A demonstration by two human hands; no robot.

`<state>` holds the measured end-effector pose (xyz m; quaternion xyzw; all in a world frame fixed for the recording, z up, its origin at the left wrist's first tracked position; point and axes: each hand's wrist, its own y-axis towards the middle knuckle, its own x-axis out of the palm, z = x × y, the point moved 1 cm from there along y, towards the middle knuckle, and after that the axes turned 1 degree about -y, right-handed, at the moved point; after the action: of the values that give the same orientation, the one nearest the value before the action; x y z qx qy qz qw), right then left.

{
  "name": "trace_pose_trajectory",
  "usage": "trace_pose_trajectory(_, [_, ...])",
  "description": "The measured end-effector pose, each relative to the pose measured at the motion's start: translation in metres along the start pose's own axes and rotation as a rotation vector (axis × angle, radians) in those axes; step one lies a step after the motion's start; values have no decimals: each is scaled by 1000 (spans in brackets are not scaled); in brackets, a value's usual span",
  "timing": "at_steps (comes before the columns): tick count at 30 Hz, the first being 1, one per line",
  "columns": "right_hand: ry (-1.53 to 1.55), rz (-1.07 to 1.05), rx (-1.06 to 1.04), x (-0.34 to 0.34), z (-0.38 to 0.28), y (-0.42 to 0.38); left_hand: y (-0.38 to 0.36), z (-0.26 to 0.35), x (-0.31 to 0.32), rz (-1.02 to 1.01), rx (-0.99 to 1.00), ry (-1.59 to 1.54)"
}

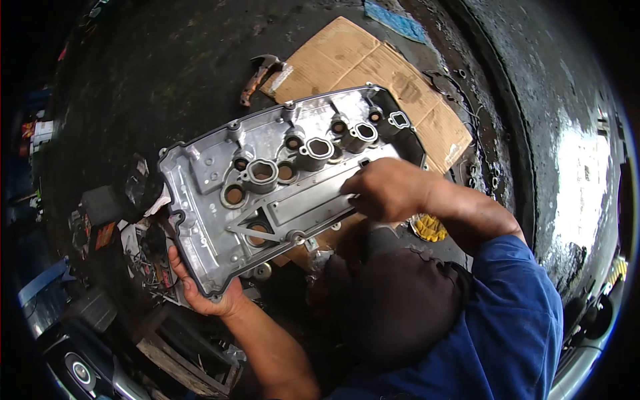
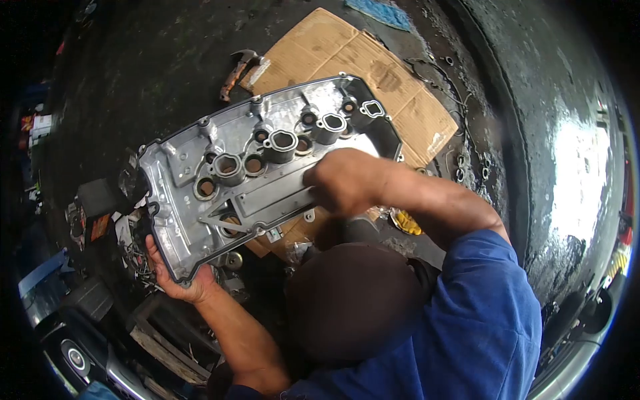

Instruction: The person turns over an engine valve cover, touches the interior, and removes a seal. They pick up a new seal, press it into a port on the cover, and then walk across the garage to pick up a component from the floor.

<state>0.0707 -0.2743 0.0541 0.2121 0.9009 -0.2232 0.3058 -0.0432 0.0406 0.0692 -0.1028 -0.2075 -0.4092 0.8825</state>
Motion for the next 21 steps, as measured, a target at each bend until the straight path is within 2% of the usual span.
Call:
trace_pose_trajectory(3, [-101,-28,339,4,36,-19,3,-3,-7,-7,4,27])
trace_pose_trajectory(4, [-83,65,219,9,44,-18,3,-4,-6,-4,5,24])
trace_pose_trajectory(6, [-57,-29,260,9,47,-13,2,-5,-4,6,5,23])
trace_pose_trajectory(12, [-110,-99,239,-3,28,15,8,-6,-16,-11,24,60])
trace_pose_trajectory(21, [-125,-122,297,4,52,13,9,-8,-21,1,32,69])
